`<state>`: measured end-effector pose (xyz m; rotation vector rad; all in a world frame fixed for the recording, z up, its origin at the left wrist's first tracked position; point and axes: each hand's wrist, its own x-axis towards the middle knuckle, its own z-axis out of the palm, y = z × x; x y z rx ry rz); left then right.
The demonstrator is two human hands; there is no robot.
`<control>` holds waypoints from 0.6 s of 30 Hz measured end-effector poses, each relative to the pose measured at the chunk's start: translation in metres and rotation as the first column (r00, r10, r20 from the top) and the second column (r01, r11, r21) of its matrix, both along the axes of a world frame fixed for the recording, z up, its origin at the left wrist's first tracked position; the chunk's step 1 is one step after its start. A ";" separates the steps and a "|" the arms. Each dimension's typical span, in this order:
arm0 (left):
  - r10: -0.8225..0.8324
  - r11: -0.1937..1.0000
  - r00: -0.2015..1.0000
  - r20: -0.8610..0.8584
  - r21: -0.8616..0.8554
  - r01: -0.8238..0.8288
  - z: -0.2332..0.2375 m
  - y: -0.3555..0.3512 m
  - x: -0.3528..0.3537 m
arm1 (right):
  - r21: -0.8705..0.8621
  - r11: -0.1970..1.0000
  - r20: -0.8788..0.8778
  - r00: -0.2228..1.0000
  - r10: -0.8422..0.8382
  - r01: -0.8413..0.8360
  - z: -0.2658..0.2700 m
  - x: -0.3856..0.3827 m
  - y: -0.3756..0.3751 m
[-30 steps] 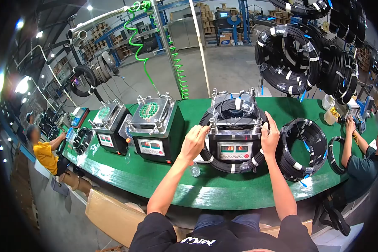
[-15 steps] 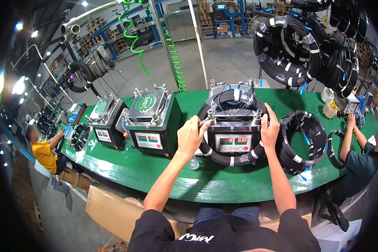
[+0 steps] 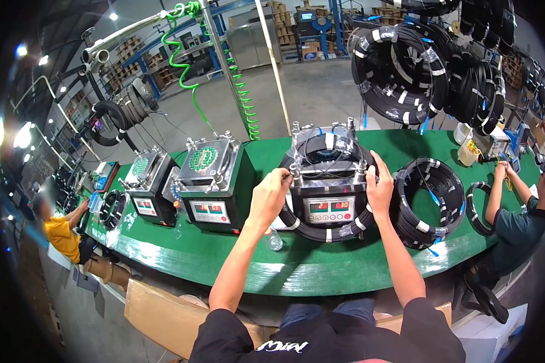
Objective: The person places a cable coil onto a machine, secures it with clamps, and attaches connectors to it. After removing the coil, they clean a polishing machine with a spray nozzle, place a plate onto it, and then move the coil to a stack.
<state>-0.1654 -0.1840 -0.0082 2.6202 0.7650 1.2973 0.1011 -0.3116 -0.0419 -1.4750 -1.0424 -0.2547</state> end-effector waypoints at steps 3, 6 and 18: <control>0.059 0.992 0.996 -0.059 -0.108 -0.066 -0.007 -0.015 0.014 | 0.027 1.000 -0.064 0.998 -0.012 0.014 -0.006 0.002 0.002; 0.011 0.964 0.998 0.068 -0.265 0.008 -0.011 -0.027 0.030 | 0.095 0.990 -0.137 0.987 -0.087 0.101 -0.013 -0.001 0.004; 0.075 0.996 0.941 0.331 0.011 -0.083 -0.020 0.015 0.031 | 0.068 0.996 0.040 0.997 0.061 -0.064 -0.016 -0.004 -0.013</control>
